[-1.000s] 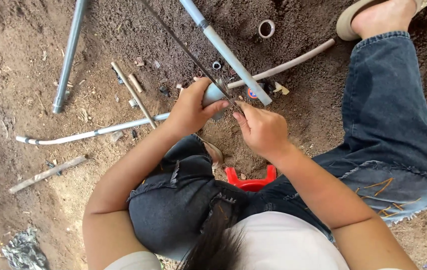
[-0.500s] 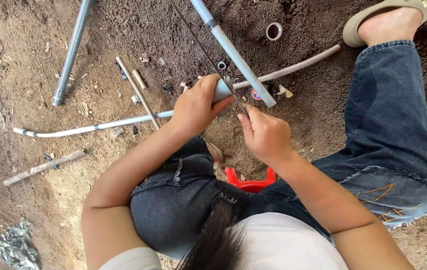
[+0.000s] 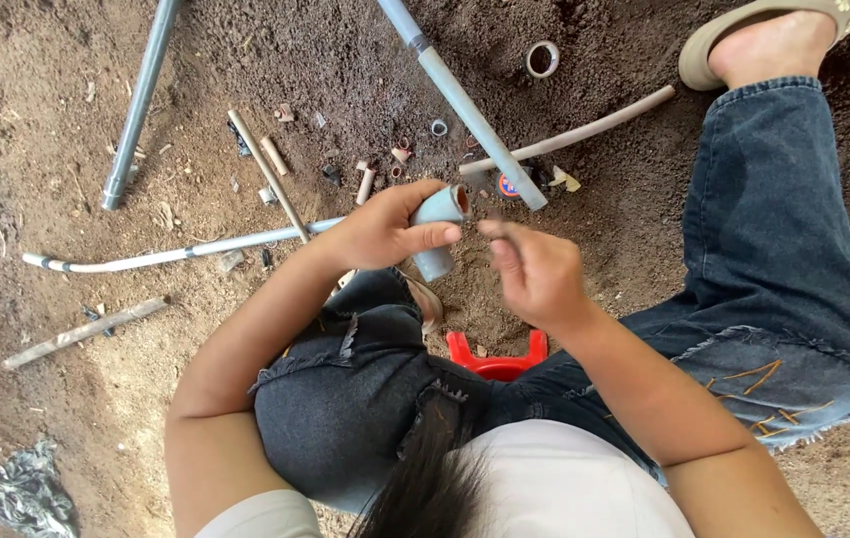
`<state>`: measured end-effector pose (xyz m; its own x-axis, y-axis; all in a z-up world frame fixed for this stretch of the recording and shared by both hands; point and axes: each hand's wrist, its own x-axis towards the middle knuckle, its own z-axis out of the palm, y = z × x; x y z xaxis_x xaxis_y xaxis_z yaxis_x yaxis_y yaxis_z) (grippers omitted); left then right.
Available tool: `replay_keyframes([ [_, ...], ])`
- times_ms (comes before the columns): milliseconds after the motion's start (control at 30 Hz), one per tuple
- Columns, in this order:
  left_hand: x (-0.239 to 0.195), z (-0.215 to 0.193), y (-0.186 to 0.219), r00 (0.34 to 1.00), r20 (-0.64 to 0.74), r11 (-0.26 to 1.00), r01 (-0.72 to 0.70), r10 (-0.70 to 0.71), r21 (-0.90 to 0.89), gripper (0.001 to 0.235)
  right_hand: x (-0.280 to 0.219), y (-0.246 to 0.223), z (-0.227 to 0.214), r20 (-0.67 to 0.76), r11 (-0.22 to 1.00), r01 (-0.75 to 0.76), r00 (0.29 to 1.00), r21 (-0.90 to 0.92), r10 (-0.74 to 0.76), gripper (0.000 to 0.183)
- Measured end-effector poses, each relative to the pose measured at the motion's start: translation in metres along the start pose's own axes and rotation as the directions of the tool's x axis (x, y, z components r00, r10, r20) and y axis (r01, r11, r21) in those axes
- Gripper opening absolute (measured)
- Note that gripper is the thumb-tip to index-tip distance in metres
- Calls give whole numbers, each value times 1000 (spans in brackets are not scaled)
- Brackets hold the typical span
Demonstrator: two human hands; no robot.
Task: The person sits on a small red stool on the ground and assembles a plumbing system using PVC pipes and fittings. They connect a long pipe to a T-junction and then attach a smaller pipe to the side of the junction, using a saw to cut the pipe to size.
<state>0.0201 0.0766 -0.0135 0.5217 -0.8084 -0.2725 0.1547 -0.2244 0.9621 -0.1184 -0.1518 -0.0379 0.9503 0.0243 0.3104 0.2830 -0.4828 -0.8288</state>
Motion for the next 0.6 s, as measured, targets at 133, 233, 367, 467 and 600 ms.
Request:
replay_keyframes([
  [133,-1,2,11,1000,-1,1000,-15,15,25,44,28,-35,-25,-41,956,-138,987,258,153,34],
  [233,-3,6,31,993,-84,961,-60,85,271,49,41,-48,-29,-69,930,-196,971,312,228,23],
  [367,-1,10,38,977,-121,809,-75,178,582,59,46,-50,-20,-30,905,-252,960,343,279,15],
  [467,-1,12,38,967,-117,726,-89,228,682,61,49,-47,-12,-29,883,-274,951,381,308,14],
  [600,-2,12,39,950,-92,649,-132,300,749,58,55,-46,-17,30,870,-250,964,424,263,16],
])
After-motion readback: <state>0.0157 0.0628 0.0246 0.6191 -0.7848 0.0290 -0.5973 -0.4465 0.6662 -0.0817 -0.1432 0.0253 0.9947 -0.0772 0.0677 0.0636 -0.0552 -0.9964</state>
